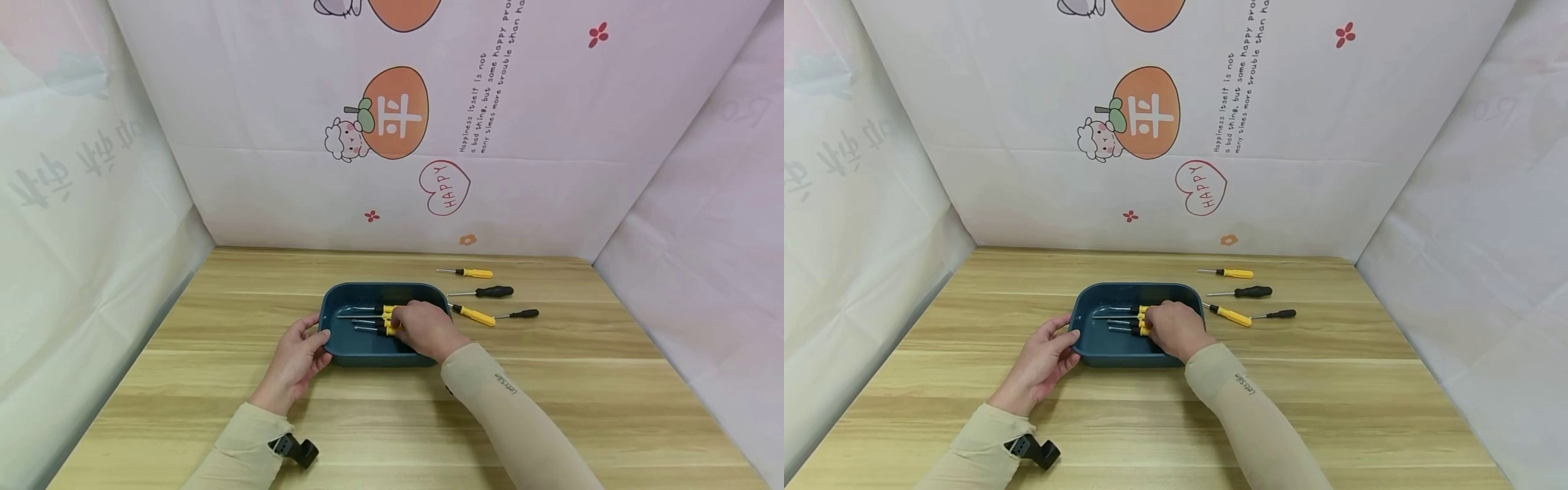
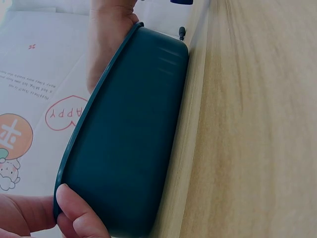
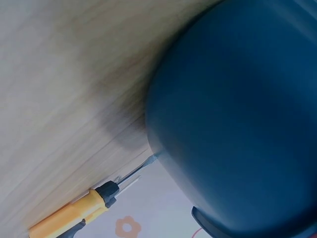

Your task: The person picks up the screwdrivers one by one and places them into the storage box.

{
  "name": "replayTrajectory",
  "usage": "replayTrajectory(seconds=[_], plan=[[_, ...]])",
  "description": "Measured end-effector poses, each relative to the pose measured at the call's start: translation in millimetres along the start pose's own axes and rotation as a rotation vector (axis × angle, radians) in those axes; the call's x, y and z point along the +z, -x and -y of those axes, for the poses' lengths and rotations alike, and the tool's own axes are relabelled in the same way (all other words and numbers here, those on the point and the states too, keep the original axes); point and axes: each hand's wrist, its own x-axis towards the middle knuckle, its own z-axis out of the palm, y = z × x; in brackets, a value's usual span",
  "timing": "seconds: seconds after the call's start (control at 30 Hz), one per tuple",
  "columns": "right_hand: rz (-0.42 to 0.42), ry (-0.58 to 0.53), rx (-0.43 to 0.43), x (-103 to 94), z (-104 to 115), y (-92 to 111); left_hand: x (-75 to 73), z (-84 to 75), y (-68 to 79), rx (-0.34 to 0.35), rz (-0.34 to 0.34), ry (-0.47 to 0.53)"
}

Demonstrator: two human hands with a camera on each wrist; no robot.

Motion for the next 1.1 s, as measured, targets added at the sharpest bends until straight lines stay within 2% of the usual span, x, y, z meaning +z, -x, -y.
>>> replayTrajectory(seconds=[0.6, 1.1], plan=[[-0.040, 0.026, -0.002, 3.1, -0.3, -3.1, -0.8, -0.4, -0.6, -0.007, 0.001, -0.007], [-0.030, 0.000, 0.031, 1.6, 0.9, -4.1, -0.5, -0.5, -0.5, -0.003, -0.004, -0.006]])
